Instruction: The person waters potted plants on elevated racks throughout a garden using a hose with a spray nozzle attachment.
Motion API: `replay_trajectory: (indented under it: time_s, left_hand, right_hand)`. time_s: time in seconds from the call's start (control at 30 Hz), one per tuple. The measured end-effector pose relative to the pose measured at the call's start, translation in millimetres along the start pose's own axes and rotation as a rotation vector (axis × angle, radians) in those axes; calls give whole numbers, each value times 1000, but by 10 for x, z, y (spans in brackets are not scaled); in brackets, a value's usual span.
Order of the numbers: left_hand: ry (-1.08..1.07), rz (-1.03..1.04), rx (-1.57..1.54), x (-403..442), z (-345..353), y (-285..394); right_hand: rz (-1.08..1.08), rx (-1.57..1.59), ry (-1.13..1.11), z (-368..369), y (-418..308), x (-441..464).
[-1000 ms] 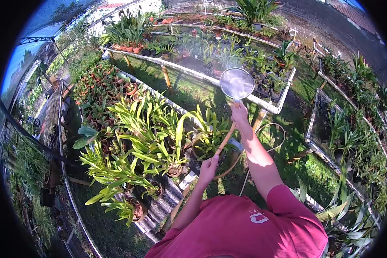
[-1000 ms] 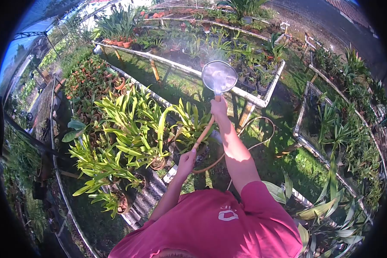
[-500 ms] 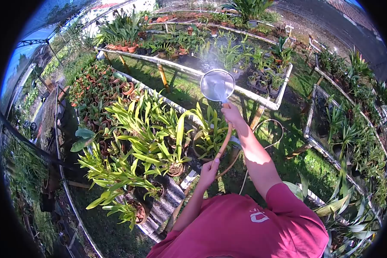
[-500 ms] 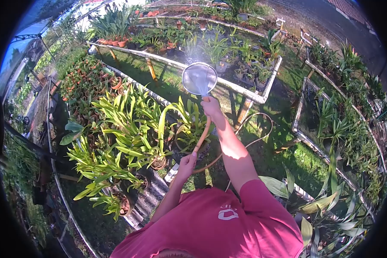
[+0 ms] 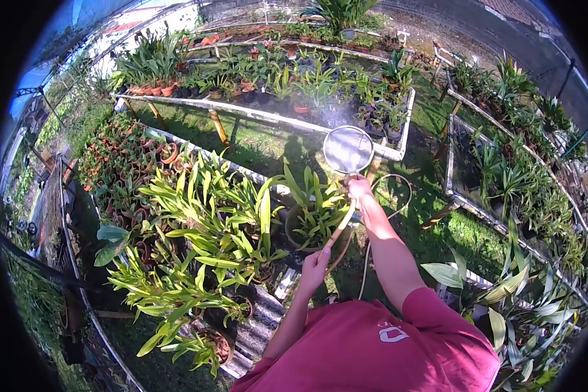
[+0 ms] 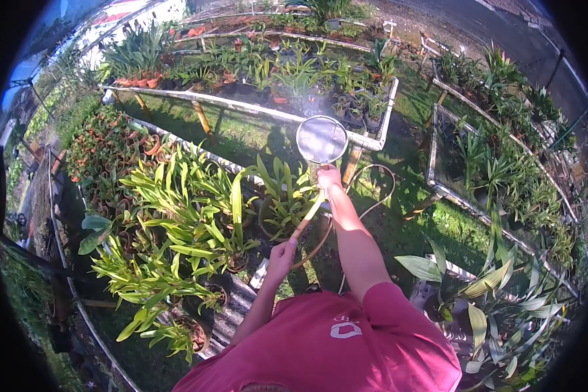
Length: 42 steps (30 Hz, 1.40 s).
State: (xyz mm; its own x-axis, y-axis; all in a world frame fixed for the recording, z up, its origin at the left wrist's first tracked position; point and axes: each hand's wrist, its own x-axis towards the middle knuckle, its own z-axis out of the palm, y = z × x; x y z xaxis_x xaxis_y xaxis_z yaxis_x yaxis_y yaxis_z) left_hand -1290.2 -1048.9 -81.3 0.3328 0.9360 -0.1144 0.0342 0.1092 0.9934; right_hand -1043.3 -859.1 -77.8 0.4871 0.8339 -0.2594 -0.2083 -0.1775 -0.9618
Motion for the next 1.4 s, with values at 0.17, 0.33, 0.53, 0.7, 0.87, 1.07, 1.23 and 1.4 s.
replay_trajectory:
  time_s: [0.17, 0.33, 0.53, 0.7, 0.87, 1.07, 1.23, 1.4]
  left_hand:
    - [-94, 46, 63, 93, 30, -21]
    - [-177, 70, 119, 29, 95, 160]
    - [-254, 70, 108, -172, 236, 230]
    - [-210, 63, 181, -336, 346, 172]
    - [-228, 55, 263, -451, 503, 223]
    - [-294, 39, 212, -839, 716, 259]
    - [-216, 34, 255, -1096, 708, 251]
    - [-135, 10, 239, -1319, 647, 303]
  right_hand:
    - [-9, 34, 211, -456, -21, -176]
    - [36, -52, 271, -830, 26, -328]
    - [94, 55, -68, -900, -264, -692]
    - [7, 145, 148, -1157, 110, -598]
    - [46, 93, 231, -1424, -22, -914]
    - [64, 178, -92, -1665, -5, -1120]
    - [41, 209, -154, -1534, 1, -1284]
    - [20, 187, -146, -1226, -75, -1386]
